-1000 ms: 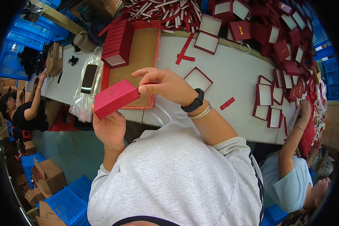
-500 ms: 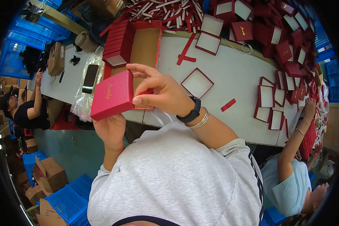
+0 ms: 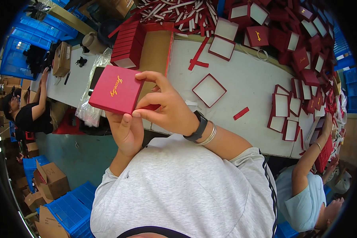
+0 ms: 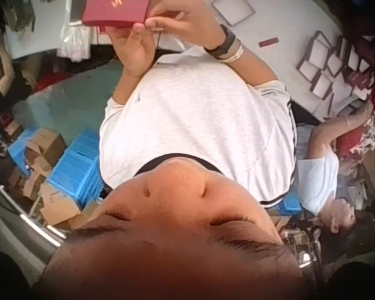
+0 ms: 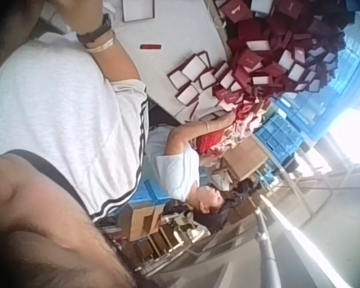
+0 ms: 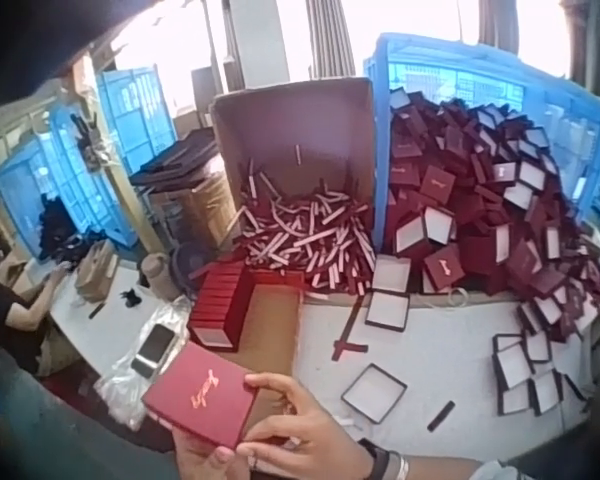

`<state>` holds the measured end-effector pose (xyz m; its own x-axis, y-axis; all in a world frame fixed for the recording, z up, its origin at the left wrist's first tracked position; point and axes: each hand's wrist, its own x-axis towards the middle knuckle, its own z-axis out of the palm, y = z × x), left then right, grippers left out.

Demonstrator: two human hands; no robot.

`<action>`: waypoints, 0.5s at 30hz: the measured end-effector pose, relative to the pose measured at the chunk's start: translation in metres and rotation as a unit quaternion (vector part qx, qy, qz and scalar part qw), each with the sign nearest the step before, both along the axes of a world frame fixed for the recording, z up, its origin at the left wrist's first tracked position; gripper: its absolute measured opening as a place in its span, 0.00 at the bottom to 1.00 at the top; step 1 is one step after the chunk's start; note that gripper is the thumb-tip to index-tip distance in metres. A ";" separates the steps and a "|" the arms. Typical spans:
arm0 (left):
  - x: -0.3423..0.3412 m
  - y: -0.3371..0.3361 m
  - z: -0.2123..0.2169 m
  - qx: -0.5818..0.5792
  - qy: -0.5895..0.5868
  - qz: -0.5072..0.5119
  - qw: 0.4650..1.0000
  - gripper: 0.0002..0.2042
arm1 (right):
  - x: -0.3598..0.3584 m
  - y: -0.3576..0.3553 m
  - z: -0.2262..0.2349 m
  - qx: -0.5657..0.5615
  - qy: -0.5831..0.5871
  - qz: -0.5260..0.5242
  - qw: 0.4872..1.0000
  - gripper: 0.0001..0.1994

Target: The recorder is attaching red ribbons to jewelry boxes and organizing them into stacks.

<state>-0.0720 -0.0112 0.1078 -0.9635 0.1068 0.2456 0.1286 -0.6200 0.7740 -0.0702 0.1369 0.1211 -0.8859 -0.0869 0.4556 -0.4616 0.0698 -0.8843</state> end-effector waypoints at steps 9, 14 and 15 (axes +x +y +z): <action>0.014 -0.032 -0.006 -0.250 0.216 0.179 0.927 0.18 | 0.002 0.017 -0.007 0.071 -0.065 0.145 0.985 0.14; 0.021 -0.041 -0.009 -0.365 0.273 0.217 0.863 0.21 | 0.003 0.021 0.004 -0.008 -0.172 0.115 0.978 0.12; 0.018 -0.044 -0.009 -0.364 0.272 0.216 0.864 0.21 | 0.002 0.024 0.006 -0.074 -0.286 0.094 0.951 0.11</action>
<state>-0.0539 -0.0553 0.0989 -0.7148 0.0823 0.6945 0.6943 0.2026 0.6906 -0.0681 0.1604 0.1275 -0.9674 -0.2413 -0.0771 0.1064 -0.1109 -0.9881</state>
